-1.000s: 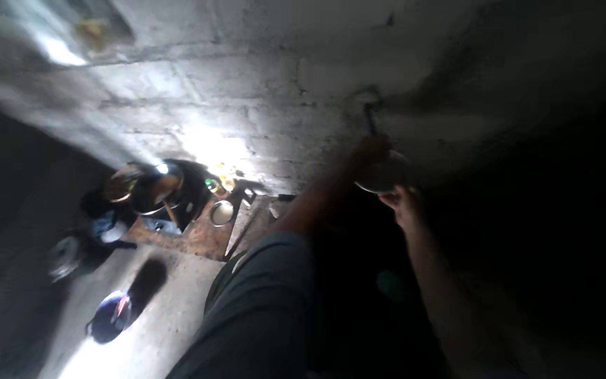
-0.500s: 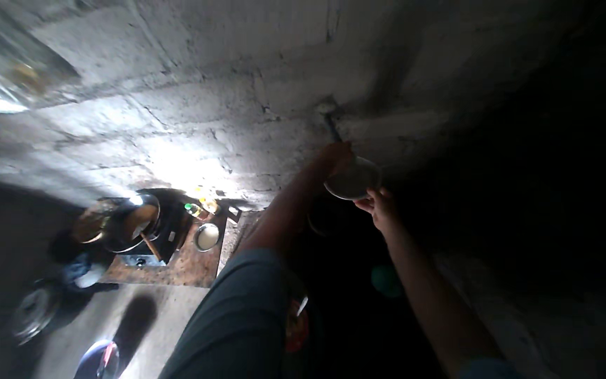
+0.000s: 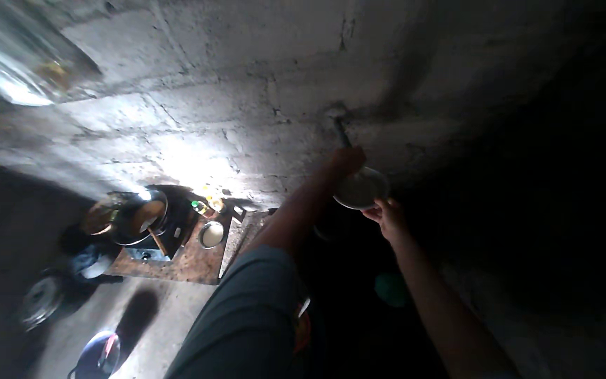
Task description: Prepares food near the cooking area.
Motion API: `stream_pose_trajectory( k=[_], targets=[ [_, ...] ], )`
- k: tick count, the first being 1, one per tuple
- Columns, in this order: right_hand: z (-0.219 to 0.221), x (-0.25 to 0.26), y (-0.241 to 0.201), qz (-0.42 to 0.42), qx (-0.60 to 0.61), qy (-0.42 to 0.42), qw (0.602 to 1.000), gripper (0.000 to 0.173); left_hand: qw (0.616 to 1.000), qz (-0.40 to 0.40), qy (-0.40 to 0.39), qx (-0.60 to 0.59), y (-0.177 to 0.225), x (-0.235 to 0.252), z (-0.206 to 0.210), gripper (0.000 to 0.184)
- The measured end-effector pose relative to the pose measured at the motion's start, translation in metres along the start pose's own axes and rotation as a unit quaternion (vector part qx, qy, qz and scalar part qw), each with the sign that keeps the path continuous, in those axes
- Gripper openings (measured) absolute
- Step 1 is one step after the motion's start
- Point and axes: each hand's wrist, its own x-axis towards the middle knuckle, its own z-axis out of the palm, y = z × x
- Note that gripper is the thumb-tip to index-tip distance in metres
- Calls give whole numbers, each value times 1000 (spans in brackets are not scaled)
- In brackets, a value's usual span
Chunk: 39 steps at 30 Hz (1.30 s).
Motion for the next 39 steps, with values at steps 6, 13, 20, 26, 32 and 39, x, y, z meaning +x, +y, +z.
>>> stream_pose_trajectory(
  k=[6, 13, 20, 26, 32, 39],
  targets=[
    [-1, -3, 8, -2, -4, -5, 1000, 27, 999, -26, 0, -25, 7, -3, -2, 33],
    [-1, -5, 12, -5, 3, -13, 1000, 24, 999, -8, -3, 41, 12, -3, 1, 30],
    [-4, -8, 13, 0, -4, -12, 1000, 26, 991, 38, -7, 128, 12, -1, 8, 21],
    [-8, -6, 16, -2, -5, -14, 1000, 26, 994, 19, 6, 105, 13, -1, 11, 24],
    [-8, -5, 17, 8, -8, -18, 1000, 27, 991, 42, 19, 124, 11, 0, 14, 24],
    [-5, -2, 20, 2, -7, -16, 1000, 27, 992, 15, 8, 122, 14, 3, 13, 22]
  ],
)
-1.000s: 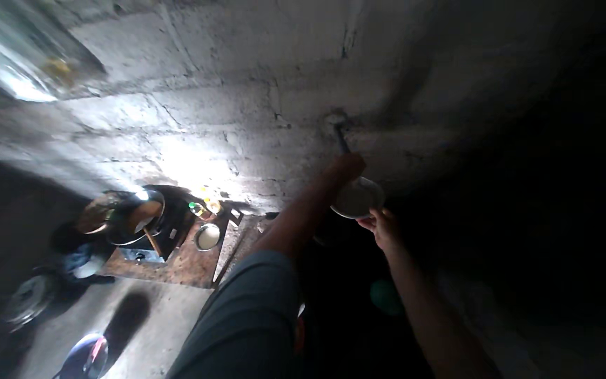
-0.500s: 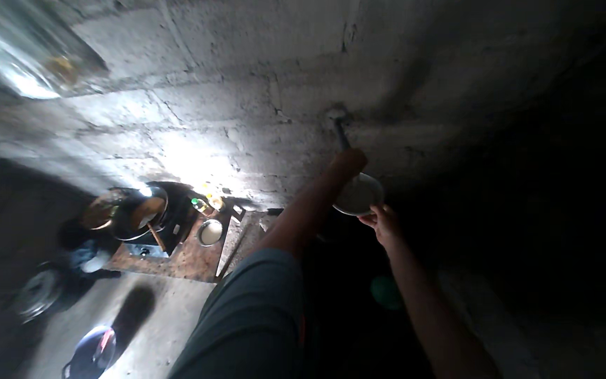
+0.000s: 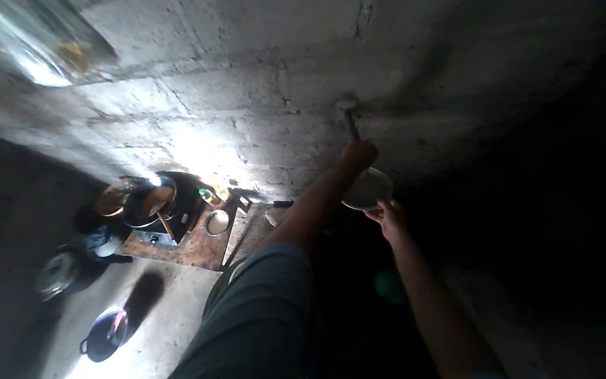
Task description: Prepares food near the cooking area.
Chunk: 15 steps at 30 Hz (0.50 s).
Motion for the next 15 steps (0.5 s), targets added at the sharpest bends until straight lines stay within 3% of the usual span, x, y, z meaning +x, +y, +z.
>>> stream_pose_trajectory(
  k=[11, 15],
  targets=[
    [0, 2, -1, -11, 4, 0, 1000, 24, 1000, -8, -9, -3, 1, 1, -9, 20],
    [-5, 1, 4, -17, -15, 5, 1000, 26, 999, -27, 21, -17, -2, 14, 0, 22]
  ],
)
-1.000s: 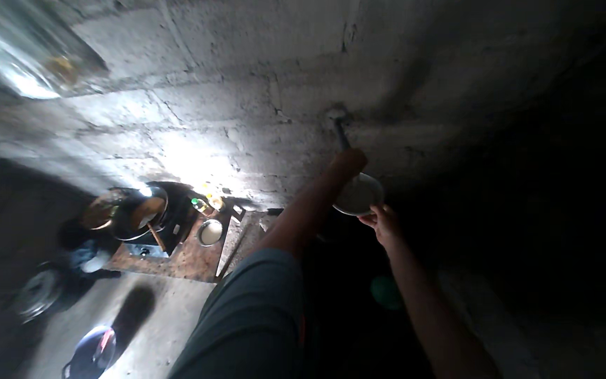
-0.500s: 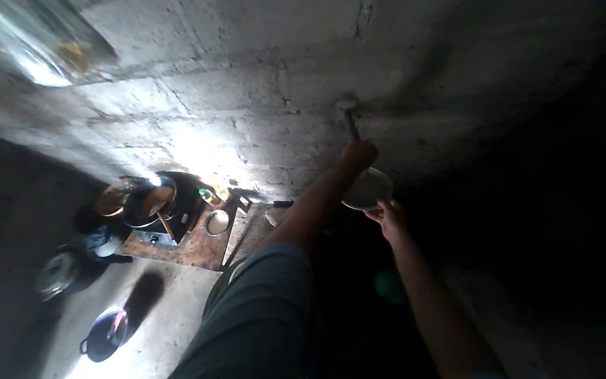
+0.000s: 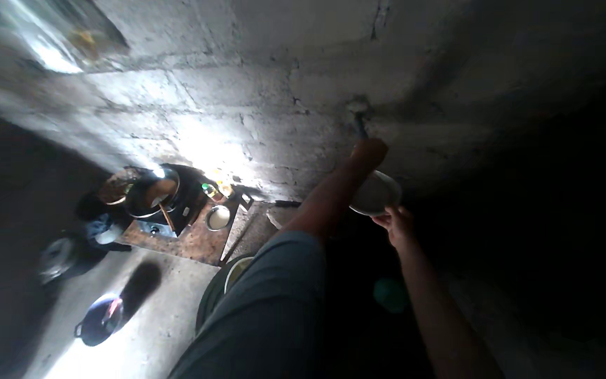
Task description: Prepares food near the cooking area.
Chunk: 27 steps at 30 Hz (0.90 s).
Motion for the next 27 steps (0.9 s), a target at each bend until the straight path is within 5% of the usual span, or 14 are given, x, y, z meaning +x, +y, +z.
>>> stream_pose_trajectory(
  k=[7, 10, 12, 17, 21, 27],
  targets=[
    [-10, -29, 21, -23, -48, -11, 999, 29, 977, -85, 108, -164, -3, -7, 20, 28],
    [-6, -56, 28, -37, -76, -5, 996, 28, 962, -83, 159, -205, -11, -37, 22, 63],
    [3, -78, 35, -35, -95, -5, 995, 28, 957, -35, 198, -211, -15, -84, 24, 66],
    [45, -148, 58, -67, -96, -50, 992, 25, 886, 43, 318, -334, -60, -303, 41, 51],
    [107, -220, 83, -79, -97, -75, 989, 21, 781, 9, 463, -419, -113, -489, 143, 42],
    [236, -337, 137, -36, -64, -115, 991, 21, 774, -310, 279, -477, -219, -772, 314, 52]
  ],
)
